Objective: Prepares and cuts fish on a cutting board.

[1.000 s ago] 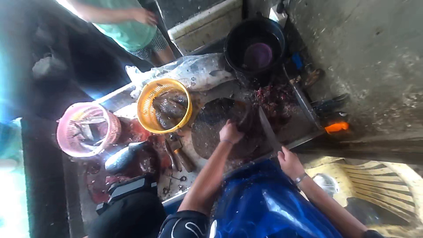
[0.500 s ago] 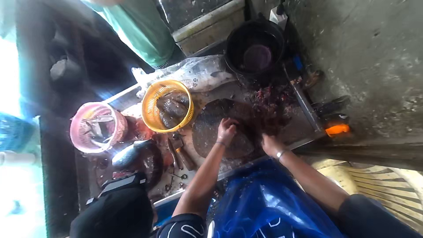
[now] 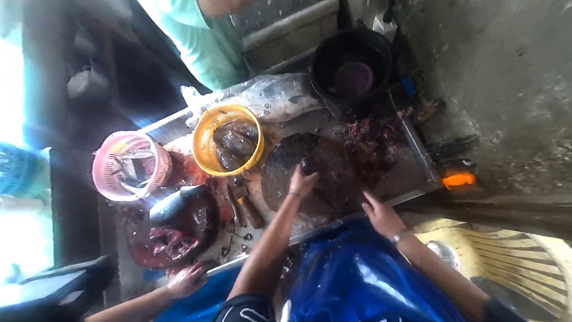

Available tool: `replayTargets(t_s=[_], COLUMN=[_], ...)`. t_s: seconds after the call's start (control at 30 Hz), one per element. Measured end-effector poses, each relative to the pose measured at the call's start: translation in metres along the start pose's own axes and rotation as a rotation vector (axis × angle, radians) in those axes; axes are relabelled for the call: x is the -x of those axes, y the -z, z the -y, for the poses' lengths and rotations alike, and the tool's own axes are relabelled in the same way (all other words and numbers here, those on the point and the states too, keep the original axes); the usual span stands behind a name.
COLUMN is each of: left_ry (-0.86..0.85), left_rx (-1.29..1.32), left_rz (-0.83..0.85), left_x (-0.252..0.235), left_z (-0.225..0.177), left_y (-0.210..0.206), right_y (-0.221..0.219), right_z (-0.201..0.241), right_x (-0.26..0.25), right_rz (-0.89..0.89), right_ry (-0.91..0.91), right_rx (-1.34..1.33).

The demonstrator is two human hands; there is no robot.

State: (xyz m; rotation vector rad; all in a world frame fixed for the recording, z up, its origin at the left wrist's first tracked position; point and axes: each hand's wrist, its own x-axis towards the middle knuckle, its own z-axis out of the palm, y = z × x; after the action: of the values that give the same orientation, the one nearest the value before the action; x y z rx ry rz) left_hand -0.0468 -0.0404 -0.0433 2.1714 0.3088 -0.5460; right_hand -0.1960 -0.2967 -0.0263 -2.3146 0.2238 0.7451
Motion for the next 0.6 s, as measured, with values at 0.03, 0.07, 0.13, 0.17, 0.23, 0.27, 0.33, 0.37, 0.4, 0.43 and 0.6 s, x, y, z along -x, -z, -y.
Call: replayTargets(t_s=[0.03,0.07,0.13,0.17,0.23,0.27,0.33,0.37,0.4,0.43,0.6], left_ry=[-0.074,-0.157,-0.314,-0.405,-0.56,-0.583,-0.487,-0.412,-0.309,-0.175,0.277], left_rx=[-0.026,-0.085,-0.195,-0.233,-0.304,-0.359,-0.407,-0.349,-0.246,-0.14,0.072], left_rz=[-0.056,-0.143,-0.304,-0.351,-0.392,-0.361,-0.229,-0.198,-0.216,-0.259,-0.286], left_x=[0.008,0.017,0.041,0.049,0.051,0.049,0.046,0.044,0.043,0.043,0.02], left_z=[-0.004,-0.013,-0.022,-0.019,0.002,0.019,0.053,0.068,0.075,0.075,0.041], left_y=[0.012,0.026,0.046,0.052,0.048,0.042,0.024,0.012,0.004,0.001,-0.009], right_y=[-0.001,-0.003,-0.02,-0.026,-0.019,-0.006,0.022,0.033,0.041,0.047,0.042], right_z=[-0.015,-0.031,-0.072,-0.09,-0.087,-0.062,-0.007,0.013,0.028,0.038,0.038], right_x=[0.015,0.027,0.048,0.05,0.036,0.019,-0.036,-0.061,-0.079,-0.087,-0.052], right_rz=[-0.056,-0.105,-0.258,-0.326,-0.232,-0.091,-0.029,-0.083,-0.156,-0.212,-0.086], right_ry=[0.026,0.053,0.199,0.3,0.317,0.212,0.033,-0.021,-0.03,-0.013,0.003], right_rx=[0.084,0.194,0.396,0.469,0.57,0.559,0.409,0.307,0.207,0.099,-0.237])
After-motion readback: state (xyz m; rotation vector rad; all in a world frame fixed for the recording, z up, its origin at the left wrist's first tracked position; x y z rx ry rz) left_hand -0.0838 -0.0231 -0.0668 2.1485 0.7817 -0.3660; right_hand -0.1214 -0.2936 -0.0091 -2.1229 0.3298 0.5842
